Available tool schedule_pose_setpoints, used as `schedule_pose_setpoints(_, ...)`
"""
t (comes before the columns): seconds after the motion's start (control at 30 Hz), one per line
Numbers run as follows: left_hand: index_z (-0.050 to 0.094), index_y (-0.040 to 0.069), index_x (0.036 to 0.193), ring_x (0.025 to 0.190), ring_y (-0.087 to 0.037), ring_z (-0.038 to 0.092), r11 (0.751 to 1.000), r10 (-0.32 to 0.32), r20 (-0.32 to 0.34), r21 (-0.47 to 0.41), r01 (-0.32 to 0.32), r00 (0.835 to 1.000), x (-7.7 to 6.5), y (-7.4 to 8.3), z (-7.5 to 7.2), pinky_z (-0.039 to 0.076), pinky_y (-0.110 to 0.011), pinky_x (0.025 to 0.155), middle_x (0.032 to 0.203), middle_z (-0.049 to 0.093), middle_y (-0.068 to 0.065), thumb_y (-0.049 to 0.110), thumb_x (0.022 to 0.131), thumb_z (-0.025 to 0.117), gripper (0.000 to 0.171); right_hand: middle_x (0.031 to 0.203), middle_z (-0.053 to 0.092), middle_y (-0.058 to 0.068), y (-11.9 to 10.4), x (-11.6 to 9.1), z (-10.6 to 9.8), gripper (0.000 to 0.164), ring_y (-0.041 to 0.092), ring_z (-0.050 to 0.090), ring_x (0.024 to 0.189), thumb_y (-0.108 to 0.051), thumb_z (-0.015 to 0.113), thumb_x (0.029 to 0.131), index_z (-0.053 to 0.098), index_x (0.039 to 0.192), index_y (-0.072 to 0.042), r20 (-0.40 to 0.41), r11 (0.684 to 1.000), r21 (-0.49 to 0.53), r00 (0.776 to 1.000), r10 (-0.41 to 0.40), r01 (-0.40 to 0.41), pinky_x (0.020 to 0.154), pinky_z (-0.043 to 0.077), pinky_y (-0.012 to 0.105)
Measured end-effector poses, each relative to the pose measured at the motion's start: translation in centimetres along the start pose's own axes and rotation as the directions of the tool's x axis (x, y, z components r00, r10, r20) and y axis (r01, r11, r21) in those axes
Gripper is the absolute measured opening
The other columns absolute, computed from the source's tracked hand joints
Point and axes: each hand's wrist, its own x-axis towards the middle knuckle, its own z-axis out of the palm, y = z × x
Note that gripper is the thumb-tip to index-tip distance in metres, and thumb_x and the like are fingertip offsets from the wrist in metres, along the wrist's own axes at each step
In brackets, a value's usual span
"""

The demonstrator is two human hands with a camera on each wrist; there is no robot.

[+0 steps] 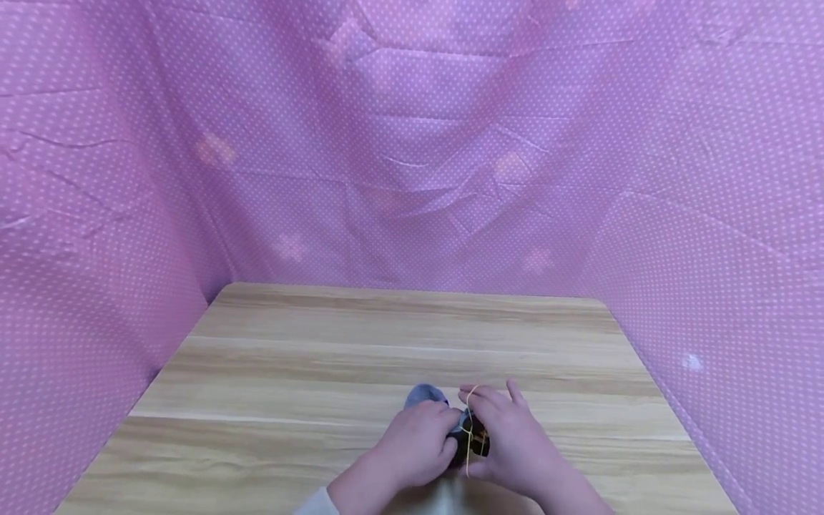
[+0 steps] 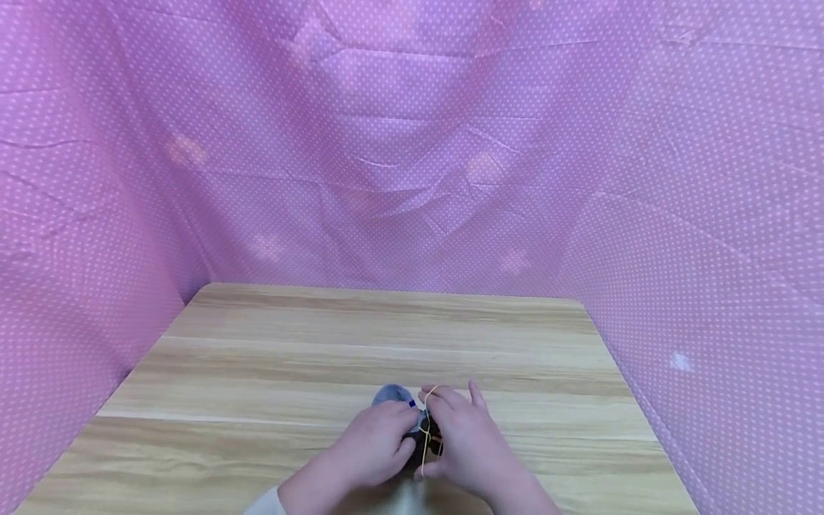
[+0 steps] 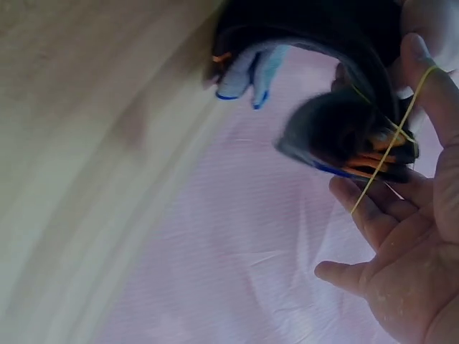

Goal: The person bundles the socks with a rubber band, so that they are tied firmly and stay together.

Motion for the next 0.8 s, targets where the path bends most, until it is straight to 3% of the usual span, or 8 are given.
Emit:
schedule_pose_setpoints(0.17, 0.050, 0.027, 0.068, 0.063, -0.006, 0.047, 0.999, -0.022, -0.010, 0.037, 0.023, 1.000, 0.4, 0.3, -0.5, 0.041, -0.027, 0.056, 0.062, 0.047, 0.018, 0.024, 0.086, 0.069, 0.026, 0.137, 0.067, 0.004, -0.8, 0.3, -0.7, 0.100, 0.020, 0.061, 0.126, -0.039, 0.105, 0.045, 0.068, 0.130, -0.002, -0.017, 0.996, -0.046, 0.996, -0.082, 0.081, 0.112, 0.033, 0.072)
schedule_pose_setpoints(0.37, 0.055, 0.025, 0.068, 0.063, -0.008, 0.053, 0.995, -0.073, -0.011, 0.071, 0.074, 0.997, 0.5, 0.8, -0.8, 0.046, -0.031, 0.058, 0.064, 0.053, 0.015, 0.027, 0.088, 0.070, 0.025, 0.134, 0.068, 0.006, -1.4, 0.5, -1.6, 0.095, 0.021, 0.063, 0.124, -0.037, 0.102, 0.049, 0.068, 0.130, -0.001, -0.017, 0.985, -0.121, 0.992, -0.123, 0.120, 0.109, 0.036, 0.075)
schedule_pose_setpoints(0.53, 0.052, 0.025, 0.067, 0.062, -0.007, 0.047, 0.989, -0.149, -0.053, -0.016, 0.148, 0.987, 0.5, 0.9, -1.2, 0.041, -0.031, 0.053, 0.063, 0.048, 0.016, 0.035, 0.091, 0.065, 0.029, 0.132, 0.069, 0.005, -1.2, 0.6, -2.1, 0.093, 0.021, 0.065, 0.121, -0.038, 0.103, 0.049, 0.069, 0.128, -0.002, -0.063, 0.988, -0.148, 0.997, -0.043, 0.034, 0.110, 0.036, 0.074)
schedule_pose_setpoints(0.67, 0.048, 0.025, 0.066, 0.061, -0.008, 0.045, 0.991, -0.126, -0.060, -0.044, 0.124, 0.990, 0.3, 0.6, -1.3, 0.039, -0.030, 0.052, 0.061, 0.045, 0.016, 0.038, 0.093, 0.061, 0.032, 0.133, 0.069, 0.004, -1.1, 0.5, -2.3, 0.094, 0.021, 0.064, 0.123, -0.040, 0.104, 0.050, 0.068, 0.128, -0.003, -0.036, 0.993, -0.118, 0.999, 0.017, -0.021, 0.112, 0.033, 0.074)
schedule_pose_setpoints(0.8, 0.049, 0.025, 0.067, 0.061, -0.008, 0.045, 0.993, -0.115, -0.061, -0.008, 0.114, 0.992, 0.2, 0.5, -0.9, 0.040, -0.031, 0.053, 0.060, 0.044, 0.016, 0.040, 0.095, 0.062, 0.035, 0.134, 0.068, 0.003, -1.4, 0.3, -2.2, 0.094, 0.020, 0.063, 0.124, -0.039, 0.104, 0.051, 0.067, 0.130, -0.004, -0.011, 0.997, -0.064, 0.999, 0.040, -0.040, 0.116, 0.030, 0.070)
